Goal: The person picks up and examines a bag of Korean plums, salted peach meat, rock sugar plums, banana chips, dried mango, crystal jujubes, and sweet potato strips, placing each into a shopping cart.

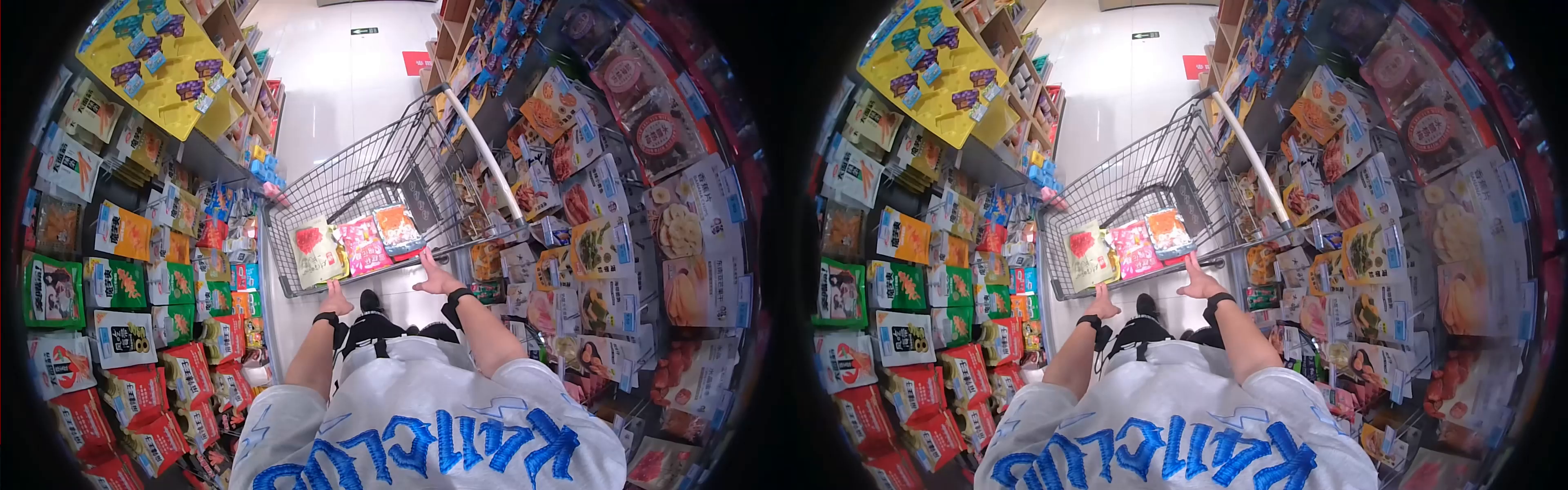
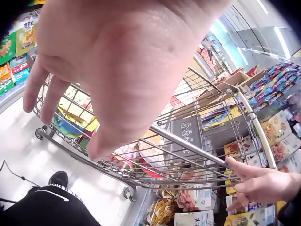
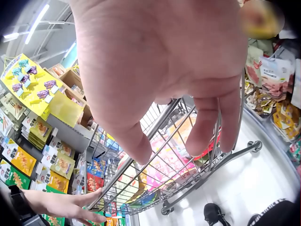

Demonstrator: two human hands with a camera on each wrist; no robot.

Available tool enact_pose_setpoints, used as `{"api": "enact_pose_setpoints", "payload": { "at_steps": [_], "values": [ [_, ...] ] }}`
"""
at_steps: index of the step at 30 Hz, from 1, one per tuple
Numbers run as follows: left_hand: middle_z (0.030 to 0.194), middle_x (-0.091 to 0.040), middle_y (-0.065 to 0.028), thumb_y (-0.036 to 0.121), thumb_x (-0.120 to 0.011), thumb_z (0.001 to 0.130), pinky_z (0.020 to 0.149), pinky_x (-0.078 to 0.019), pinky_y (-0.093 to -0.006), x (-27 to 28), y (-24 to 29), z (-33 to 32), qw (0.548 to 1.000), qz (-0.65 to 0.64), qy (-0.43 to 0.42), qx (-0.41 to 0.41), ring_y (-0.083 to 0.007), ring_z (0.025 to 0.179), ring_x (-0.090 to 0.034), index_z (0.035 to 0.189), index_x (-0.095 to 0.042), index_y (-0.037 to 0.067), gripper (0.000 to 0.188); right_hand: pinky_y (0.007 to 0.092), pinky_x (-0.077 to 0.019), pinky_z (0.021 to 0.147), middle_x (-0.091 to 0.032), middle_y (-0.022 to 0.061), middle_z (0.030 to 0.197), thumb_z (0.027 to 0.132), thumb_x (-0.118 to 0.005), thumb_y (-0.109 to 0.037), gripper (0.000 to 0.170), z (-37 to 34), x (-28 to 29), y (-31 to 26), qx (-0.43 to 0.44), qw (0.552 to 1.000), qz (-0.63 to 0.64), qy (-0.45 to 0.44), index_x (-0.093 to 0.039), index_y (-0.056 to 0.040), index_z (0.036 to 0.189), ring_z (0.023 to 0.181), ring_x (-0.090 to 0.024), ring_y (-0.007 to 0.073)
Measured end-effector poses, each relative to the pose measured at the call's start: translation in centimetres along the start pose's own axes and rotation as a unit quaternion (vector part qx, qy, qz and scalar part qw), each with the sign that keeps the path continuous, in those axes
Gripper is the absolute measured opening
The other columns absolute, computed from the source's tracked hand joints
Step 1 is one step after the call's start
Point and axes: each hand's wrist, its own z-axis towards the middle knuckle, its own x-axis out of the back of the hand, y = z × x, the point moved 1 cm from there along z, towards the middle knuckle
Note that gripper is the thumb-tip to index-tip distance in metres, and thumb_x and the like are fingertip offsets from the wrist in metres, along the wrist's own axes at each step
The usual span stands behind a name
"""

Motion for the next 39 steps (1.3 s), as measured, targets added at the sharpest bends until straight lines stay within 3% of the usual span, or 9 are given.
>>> {"api": "enact_pose_setpoints", "payload": {
  "at_steps": [2, 5, 8, 16, 22, 25, 28, 32, 39],
  "values": [
    [0.162, 0.010, -0.0098, 0.029, -0.071, 0.074, 0.109, -0.0392, -0.0423, -1.5, 0.1, -0.8, 1.000, 0.003, 0.000, 0.006, -0.0302, 0.141, -0.036, 0.154, 0.009, 0.009, 0.115, 0.0371, -0.0296, 0.115, 0.012, 0.0180, 0.161, 0.074, -0.077, -0.040, 0.119, -1.4, -1.0, 1.4, 0.001, 1.000, 0.000, 0.001, 0.005, -0.0061, 0.154, 0.146, -0.022, 0.0344],
    [0.163, 0.008, -0.0081, 0.029, -0.071, 0.073, 0.108, -0.0405, -0.0426, -4.3, 0.0, -2.1, 0.999, 0.025, 0.006, 0.024, -0.0304, 0.139, -0.038, 0.154, 0.009, 0.011, 0.115, 0.0431, -0.0486, 0.095, 0.006, 0.0034, 0.163, 0.068, -0.075, -0.028, 0.119, -5.1, -2.5, 2.7, -0.010, 0.995, -0.098, 0.014, 0.004, -0.0145, 0.155, 0.126, -0.051, 0.0324],
    [0.163, 0.008, -0.0079, 0.027, -0.070, 0.071, 0.103, -0.0439, -0.0442, -7.4, -1.2, -3.0, 0.999, 0.039, 0.020, 0.018, -0.0325, 0.133, -0.046, 0.154, 0.012, 0.013, 0.117, 0.0441, -0.0518, 0.088, 0.008, 0.0043, 0.163, 0.066, -0.075, -0.024, 0.120, -7.6, -4.9, 4.2, 0.001, 0.992, -0.122, 0.041, 0.004, -0.0152, 0.155, 0.114, -0.060, 0.0339],
    [0.163, 0.008, -0.0087, 0.025, -0.069, 0.071, 0.101, -0.0457, -0.0433, -11.9, -0.9, -6.9, 0.999, 0.035, 0.019, 0.009, -0.0316, 0.130, -0.049, 0.153, 0.015, 0.013, 0.118, 0.0451, -0.0518, 0.086, 0.011, 0.0068, 0.162, 0.064, -0.078, -0.026, 0.124, -12.4, -8.5, 6.5, 0.002, 0.995, -0.086, 0.048, 0.007, -0.0156, 0.155, 0.112, -0.060, 0.0370],
    [0.163, 0.008, -0.0095, 0.026, -0.069, 0.072, 0.102, -0.0450, -0.0419, -13.7, -1.3, -8.3, 0.999, 0.036, 0.018, -0.008, -0.0314, 0.132, -0.048, 0.154, 0.012, 0.012, 0.116, 0.0448, -0.0484, 0.094, 0.013, 0.0105, 0.162, 0.065, -0.081, -0.035, 0.128, -13.8, -10.3, 7.1, -0.034, 0.993, -0.106, 0.034, 0.007, -0.0141, 0.155, 0.122, -0.054, 0.0374],
    [0.163, 0.009, -0.0100, 0.026, -0.070, 0.072, 0.093, -0.0508, -0.0398, -14.0, -1.7, -8.7, 0.997, 0.064, 0.027, -0.027, -0.0296, 0.115, -0.062, 0.154, 0.008, 0.009, 0.115, 0.0446, -0.0473, 0.096, 0.014, 0.0118, 0.161, 0.065, -0.081, -0.037, 0.129, -14.1, -11.4, 7.0, -0.058, 0.992, -0.102, 0.037, 0.009, -0.0143, 0.154, 0.122, -0.053, 0.0393],
    [0.163, 0.011, -0.0103, 0.029, -0.068, 0.077, 0.064, -0.0545, -0.0297, -12.3, -1.6, -12.4, 0.997, -0.050, -0.057, -0.014, -0.0206, 0.070, -0.068, 0.154, 0.007, 0.007, 0.111, 0.0442, -0.0451, 0.100, 0.018, 0.0143, 0.160, 0.065, -0.081, -0.039, 0.131, -15.4, -13.2, 6.3, -0.067, 0.995, -0.060, 0.041, 0.012, -0.0152, 0.154, 0.126, -0.049, 0.0423],
    [0.162, 0.012, -0.0105, 0.036, -0.068, 0.081, 0.065, -0.0546, -0.0294, -13.1, -3.5, -14.3, 0.994, -0.076, -0.066, -0.030, -0.0197, 0.071, -0.068, 0.154, 0.010, 0.007, 0.110, 0.0433, -0.0431, 0.103, 0.019, 0.0151, 0.159, 0.065, -0.081, -0.040, 0.131, -16.8, -15.3, 4.4, -0.085, 0.994, -0.052, 0.050, 0.011, -0.0140, 0.154, 0.131, -0.045, 0.0411],
    [0.161, 0.019, -0.0071, 0.036, -0.070, 0.082, 0.049, -0.0502, -0.0324, -14.9, -5.7, -16.7, 0.990, -0.107, -0.092, -0.030, -0.0207, 0.066, -0.064, 0.154, 0.011, 0.010, 0.111, 0.0419, -0.0410, 0.106, 0.017, 0.0136, 0.160, 0.063, -0.080, -0.043, 0.130, -19.0, -18.2, 4.7, -0.083, 0.994, -0.046, 0.060, 0.006, -0.0100, 0.155, 0.135, -0.041, 0.0394]
  ]
}}
